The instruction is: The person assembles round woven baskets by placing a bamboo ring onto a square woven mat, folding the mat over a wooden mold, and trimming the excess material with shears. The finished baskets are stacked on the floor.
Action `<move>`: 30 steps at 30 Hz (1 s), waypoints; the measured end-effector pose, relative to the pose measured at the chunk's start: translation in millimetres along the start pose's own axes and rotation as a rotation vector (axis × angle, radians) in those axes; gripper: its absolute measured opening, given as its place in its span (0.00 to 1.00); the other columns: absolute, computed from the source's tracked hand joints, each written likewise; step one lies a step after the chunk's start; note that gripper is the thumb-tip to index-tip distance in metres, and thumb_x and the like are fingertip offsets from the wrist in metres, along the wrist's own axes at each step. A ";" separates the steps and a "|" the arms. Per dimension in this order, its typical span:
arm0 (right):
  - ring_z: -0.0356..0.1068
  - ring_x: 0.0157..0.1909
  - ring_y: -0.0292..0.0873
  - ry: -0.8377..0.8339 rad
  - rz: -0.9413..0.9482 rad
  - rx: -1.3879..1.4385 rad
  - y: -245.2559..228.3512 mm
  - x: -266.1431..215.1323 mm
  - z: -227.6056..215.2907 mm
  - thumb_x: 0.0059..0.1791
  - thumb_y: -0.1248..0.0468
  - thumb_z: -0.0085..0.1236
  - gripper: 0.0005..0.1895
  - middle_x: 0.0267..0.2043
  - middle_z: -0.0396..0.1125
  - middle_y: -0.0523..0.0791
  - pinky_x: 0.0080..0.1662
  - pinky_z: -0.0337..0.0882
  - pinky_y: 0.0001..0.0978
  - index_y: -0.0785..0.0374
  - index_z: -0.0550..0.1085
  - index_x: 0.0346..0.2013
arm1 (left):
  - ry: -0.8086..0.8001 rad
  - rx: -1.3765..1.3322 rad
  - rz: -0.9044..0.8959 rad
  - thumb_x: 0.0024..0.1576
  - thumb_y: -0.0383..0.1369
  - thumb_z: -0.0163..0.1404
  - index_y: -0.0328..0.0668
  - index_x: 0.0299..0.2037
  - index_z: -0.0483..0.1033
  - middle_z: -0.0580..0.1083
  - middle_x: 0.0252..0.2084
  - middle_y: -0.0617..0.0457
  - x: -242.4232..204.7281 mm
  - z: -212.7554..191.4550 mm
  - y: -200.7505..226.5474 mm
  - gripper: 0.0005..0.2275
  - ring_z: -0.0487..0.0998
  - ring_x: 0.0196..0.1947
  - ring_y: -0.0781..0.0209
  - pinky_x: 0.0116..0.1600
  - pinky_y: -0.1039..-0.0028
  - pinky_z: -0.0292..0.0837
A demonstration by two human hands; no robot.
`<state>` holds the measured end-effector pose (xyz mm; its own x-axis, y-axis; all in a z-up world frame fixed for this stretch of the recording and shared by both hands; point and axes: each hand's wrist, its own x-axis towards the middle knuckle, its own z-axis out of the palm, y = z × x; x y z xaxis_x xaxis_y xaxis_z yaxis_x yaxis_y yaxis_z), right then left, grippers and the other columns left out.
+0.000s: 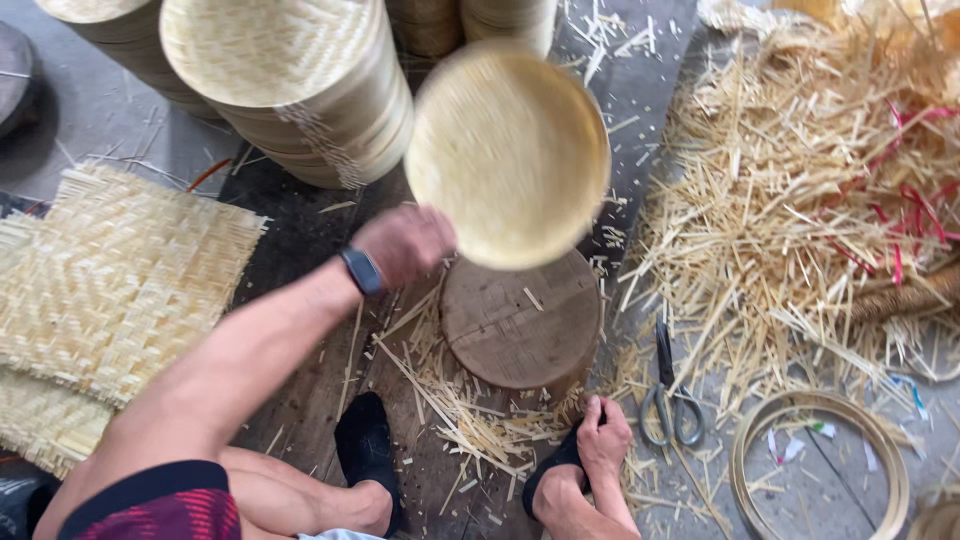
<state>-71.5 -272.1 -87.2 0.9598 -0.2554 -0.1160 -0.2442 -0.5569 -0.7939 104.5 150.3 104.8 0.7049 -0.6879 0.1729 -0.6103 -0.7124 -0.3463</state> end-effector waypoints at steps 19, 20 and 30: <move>0.76 0.36 0.49 -0.034 0.081 -0.092 7.2 2.4 5.4 0.54 0.58 0.55 0.13 0.34 0.75 0.52 0.42 0.73 0.39 0.63 0.80 0.42 | -0.080 -0.157 -0.758 0.50 0.22 0.53 0.44 0.42 0.82 0.80 0.39 0.43 -68.0 -7.5 -186.1 0.12 0.80 0.41 0.43 0.47 0.58 0.76; 0.75 0.36 0.49 -0.029 0.069 -0.102 7.0 2.2 5.6 0.53 0.58 0.55 0.13 0.34 0.75 0.52 0.42 0.73 0.39 0.63 0.80 0.42 | -0.093 -0.134 -0.763 0.50 0.21 0.52 0.44 0.42 0.82 0.80 0.38 0.43 -69.2 -2.4 -188.4 0.12 0.81 0.41 0.44 0.48 0.58 0.77; 0.75 0.36 0.50 -0.034 0.070 -0.146 6.8 4.2 4.5 0.54 0.56 0.55 0.13 0.35 0.76 0.53 0.42 0.72 0.40 0.62 0.80 0.42 | -0.140 0.114 -0.747 0.60 0.30 0.52 0.43 0.61 0.74 0.76 0.59 0.45 -78.2 2.7 -183.3 0.18 0.75 0.59 0.48 0.63 0.60 0.67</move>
<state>-68.6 -273.4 -95.8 0.9432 -0.2721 -0.1907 -0.3261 -0.6479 -0.6884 162.2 335.1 152.3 0.9591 -0.0001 0.2831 0.0818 -0.9572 -0.2776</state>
